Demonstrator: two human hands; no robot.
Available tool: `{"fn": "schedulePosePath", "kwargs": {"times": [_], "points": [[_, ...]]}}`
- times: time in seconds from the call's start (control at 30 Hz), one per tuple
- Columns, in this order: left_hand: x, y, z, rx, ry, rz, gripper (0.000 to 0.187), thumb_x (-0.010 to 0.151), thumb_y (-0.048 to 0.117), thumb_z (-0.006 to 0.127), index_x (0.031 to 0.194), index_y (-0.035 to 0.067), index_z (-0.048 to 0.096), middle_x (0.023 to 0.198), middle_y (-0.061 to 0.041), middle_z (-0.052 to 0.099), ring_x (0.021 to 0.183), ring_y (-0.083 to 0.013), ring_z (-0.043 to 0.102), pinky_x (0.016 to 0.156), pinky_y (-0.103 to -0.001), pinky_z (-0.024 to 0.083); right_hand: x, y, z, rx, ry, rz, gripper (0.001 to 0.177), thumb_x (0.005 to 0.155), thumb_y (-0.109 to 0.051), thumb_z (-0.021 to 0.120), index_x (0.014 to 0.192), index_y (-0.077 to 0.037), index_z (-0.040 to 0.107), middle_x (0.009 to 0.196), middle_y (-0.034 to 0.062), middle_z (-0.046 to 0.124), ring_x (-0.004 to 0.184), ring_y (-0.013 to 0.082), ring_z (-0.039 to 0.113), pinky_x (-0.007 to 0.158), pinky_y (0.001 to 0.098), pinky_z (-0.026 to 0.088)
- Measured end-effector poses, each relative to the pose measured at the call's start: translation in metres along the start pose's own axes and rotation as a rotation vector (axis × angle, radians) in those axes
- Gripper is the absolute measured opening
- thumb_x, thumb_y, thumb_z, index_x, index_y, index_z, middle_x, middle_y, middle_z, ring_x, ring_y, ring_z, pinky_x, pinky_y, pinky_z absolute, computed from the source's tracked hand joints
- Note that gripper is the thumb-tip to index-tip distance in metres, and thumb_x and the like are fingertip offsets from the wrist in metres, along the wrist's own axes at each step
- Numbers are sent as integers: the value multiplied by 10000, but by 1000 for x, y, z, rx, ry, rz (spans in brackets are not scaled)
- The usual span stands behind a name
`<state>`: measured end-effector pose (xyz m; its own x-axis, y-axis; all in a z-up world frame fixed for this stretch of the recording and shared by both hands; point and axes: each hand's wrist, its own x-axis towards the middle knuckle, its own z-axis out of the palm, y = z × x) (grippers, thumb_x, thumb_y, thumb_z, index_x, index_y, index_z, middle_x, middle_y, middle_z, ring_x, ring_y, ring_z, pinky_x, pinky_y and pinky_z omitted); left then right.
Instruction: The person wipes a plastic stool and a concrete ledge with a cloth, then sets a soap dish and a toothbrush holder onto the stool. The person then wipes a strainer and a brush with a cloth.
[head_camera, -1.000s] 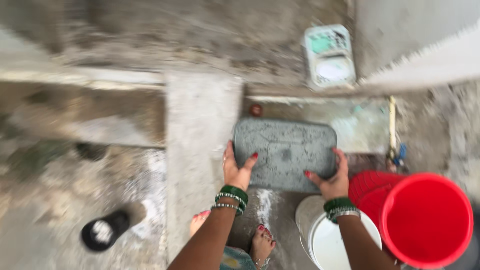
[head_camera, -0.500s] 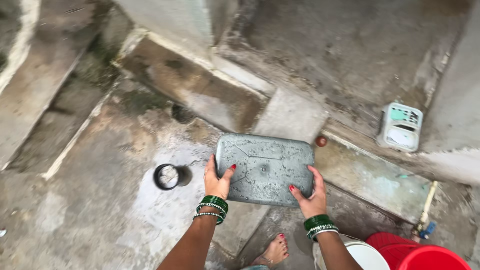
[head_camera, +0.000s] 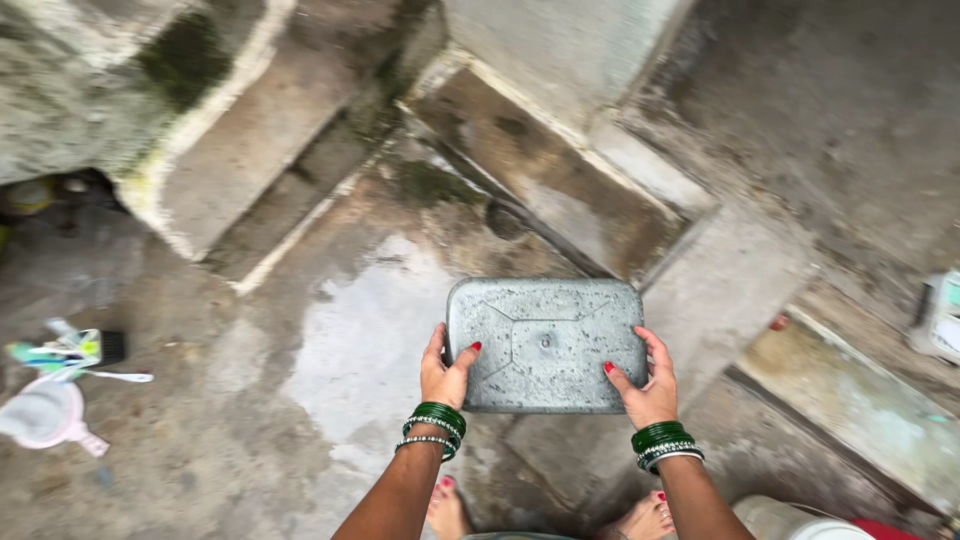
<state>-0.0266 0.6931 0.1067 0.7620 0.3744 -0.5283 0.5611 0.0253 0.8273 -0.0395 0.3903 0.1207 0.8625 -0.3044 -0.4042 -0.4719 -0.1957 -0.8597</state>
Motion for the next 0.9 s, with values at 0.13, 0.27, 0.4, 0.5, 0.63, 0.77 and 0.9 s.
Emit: {"fn": "schedulePosePath", "kwargs": {"times": [0.13,0.27,0.4,0.5,0.63,0.77,0.9], "points": [[15,17,-69,-51,12,-167,880,752,212,761,1521,-33,412,1307,-271,689,1108,-296,693,956,-360,536,-14,-17,57,60,-47,-24,731,737,-53,817,1402,-192,546,1387,134,550,1144,238,594,906,361,563],[41,25,-101,20,75,-104,882,751,249,778,1505,-45,429,1310,-225,653,1111,-280,668,947,-347,522,-8,-42,96,-76,-63,-107,639,761,-48,843,1352,-161,629,1361,154,530,1212,258,583,1008,368,524],[83,13,-113,35,140,-33,841,772,277,780,1475,-60,467,1366,-195,615,1173,-247,635,998,-324,492,19,-53,127,-54,-106,-253,701,766,5,814,1404,-132,558,1404,142,571,1281,258,535,1077,374,416],[116,0,-115,93,121,66,837,802,259,802,1475,-93,449,1451,-227,527,1275,-274,554,1062,-339,427,47,-48,147,77,-173,-125,677,786,1,770,1401,-156,535,1362,116,592,1227,230,595,1034,344,503],[159,-7,-108,-118,0,-64,837,772,269,727,1488,-82,472,1368,-302,657,1182,-353,646,1004,-379,500,87,-34,167,29,-205,-78,655,805,38,734,1401,-152,540,1394,96,581,1232,224,590,1018,346,508],[205,-19,-108,-36,68,-54,889,779,253,756,1508,-81,372,1500,-232,496,1335,-294,549,1102,-344,418,124,-23,197,60,-265,-71,662,818,52,717,1419,-154,529,1368,106,592,1236,216,586,1036,332,479],[236,-44,-99,-16,91,-77,857,811,254,723,1524,-72,376,1551,-223,445,1389,-285,488,1128,-335,372,150,-8,214,-20,-208,55,624,828,55,707,1393,-163,553,1378,83,555,1169,215,595,982,337,514]]}}
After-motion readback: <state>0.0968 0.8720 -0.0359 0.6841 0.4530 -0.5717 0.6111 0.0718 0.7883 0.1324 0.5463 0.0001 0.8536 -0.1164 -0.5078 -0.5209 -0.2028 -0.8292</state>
